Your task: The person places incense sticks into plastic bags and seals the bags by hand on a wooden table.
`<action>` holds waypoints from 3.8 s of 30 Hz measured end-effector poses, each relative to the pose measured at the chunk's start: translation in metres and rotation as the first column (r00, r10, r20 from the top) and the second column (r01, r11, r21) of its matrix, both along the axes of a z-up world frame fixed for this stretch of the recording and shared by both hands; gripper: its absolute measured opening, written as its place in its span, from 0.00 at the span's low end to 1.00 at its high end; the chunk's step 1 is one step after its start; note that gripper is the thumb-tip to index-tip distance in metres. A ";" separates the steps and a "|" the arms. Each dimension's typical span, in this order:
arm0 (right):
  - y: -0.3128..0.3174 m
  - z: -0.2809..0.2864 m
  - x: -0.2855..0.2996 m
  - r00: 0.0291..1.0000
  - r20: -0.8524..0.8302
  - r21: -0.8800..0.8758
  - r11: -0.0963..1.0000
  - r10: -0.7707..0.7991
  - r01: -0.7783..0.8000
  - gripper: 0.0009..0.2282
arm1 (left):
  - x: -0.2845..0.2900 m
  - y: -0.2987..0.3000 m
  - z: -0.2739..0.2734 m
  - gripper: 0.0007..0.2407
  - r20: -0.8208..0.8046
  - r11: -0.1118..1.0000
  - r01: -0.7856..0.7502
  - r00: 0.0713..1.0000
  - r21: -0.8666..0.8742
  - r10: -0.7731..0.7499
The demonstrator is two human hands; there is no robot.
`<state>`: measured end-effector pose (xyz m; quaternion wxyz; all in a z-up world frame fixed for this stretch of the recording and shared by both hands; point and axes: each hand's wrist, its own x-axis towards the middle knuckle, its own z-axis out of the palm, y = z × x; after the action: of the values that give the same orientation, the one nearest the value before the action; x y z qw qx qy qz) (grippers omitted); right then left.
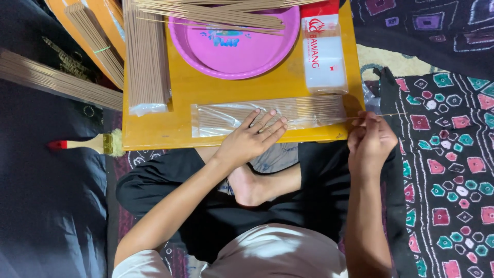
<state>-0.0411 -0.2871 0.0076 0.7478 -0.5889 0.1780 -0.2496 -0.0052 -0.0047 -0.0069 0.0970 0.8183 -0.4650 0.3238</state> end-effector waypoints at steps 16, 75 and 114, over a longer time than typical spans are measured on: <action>0.002 -0.005 -0.005 0.998 -0.036 -0.014 0.998 0.056 -0.057 0.09 | 0.001 -0.001 0.002 0.11 0.025 1.000 -0.007 1.000 -0.001 0.007; 0.024 0.010 -0.011 0.987 -0.038 -0.241 0.957 0.155 -0.160 0.05 | 0.001 -0.002 0.000 0.11 0.054 1.000 0.003 0.999 -0.007 -0.003; 0.067 -0.003 0.017 0.961 0.024 -0.974 0.221 0.276 -0.039 0.03 | -0.061 0.082 -0.029 0.20 -0.083 0.785 -0.593 0.804 -0.182 0.588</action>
<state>-0.0241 -0.2199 0.0042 0.2598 -0.9112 -0.1475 -0.2836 -0.0657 0.0775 -0.0363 0.0772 0.9121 -0.1500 0.3736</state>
